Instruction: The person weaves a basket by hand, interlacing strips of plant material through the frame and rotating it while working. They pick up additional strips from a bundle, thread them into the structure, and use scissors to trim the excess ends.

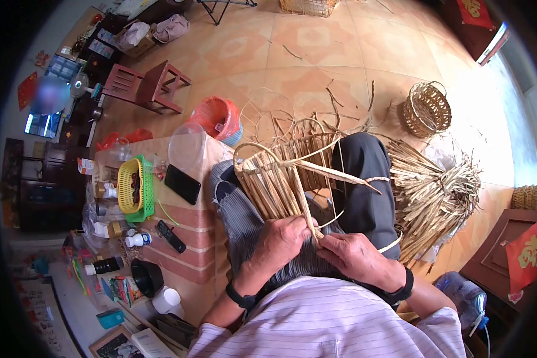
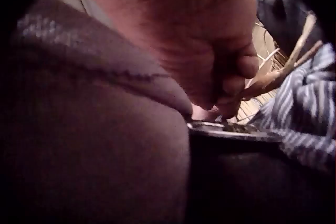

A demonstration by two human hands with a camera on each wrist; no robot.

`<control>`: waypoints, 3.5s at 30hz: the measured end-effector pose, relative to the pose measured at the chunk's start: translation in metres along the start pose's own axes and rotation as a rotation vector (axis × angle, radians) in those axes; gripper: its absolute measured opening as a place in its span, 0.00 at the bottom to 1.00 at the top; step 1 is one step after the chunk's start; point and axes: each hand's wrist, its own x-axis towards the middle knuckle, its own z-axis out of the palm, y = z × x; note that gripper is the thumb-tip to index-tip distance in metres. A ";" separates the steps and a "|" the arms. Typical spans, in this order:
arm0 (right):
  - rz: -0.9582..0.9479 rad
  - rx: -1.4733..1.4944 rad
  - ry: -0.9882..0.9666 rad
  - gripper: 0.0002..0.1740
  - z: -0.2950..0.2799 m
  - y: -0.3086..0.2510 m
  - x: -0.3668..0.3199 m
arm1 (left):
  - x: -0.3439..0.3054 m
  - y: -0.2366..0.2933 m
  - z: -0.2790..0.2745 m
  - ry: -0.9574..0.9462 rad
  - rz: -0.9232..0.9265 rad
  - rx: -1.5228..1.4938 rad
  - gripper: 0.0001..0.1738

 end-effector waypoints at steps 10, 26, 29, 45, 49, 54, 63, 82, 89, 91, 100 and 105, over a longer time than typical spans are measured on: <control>0.180 -0.048 -0.013 0.08 0.007 0.017 -0.007 | 0.003 0.007 -0.006 -0.029 -0.031 -0.061 0.09; 0.464 0.171 -0.344 0.17 -0.063 0.002 -0.002 | 0.006 0.016 -0.002 -0.020 -0.216 -0.099 0.10; 0.542 0.080 -0.206 0.16 -0.083 0.002 -0.010 | 0.007 0.017 -0.002 -0.011 -0.200 -0.080 0.09; 0.552 0.345 -0.350 0.22 -0.096 0.039 -0.048 | 0.007 0.015 0.001 -0.006 -0.211 -0.076 0.09; 0.584 0.248 -0.373 0.14 -0.098 0.033 -0.047 | 0.008 0.018 -0.006 -0.032 -0.144 -0.048 0.09; 0.644 -0.034 0.146 0.08 -0.111 0.039 -0.070 | 0.003 0.015 -0.009 -0.030 -0.014 -0.031 0.12; 0.137 -0.332 0.320 0.14 -0.042 -0.011 -0.025 | 0.006 0.015 -0.009 -0.070 -0.100 -0.095 0.11; 0.541 0.854 -0.123 0.25 -0.044 -0.023 0.021 | 0.005 0.015 -0.018 -0.095 -0.008 -0.103 0.13; 0.404 0.783 0.007 0.12 -0.086 -0.023 0.035 | 0.004 0.012 0.000 -0.003 -0.109 -0.004 0.08; 0.104 0.076 0.016 0.15 -0.060 -0.009 0.043 | 0.004 0.009 0.002 0.013 -0.056 0.065 0.06; -0.214 -0.051 0.127 0.09 -0.055 -0.001 0.090 | 0.004 0.012 0.000 0.084 -0.039 -0.029 0.07; -0.354 0.040 0.097 0.13 -0.094 0.002 0.145 | 0.002 0.007 0.002 -0.001 -0.191 -0.006 0.09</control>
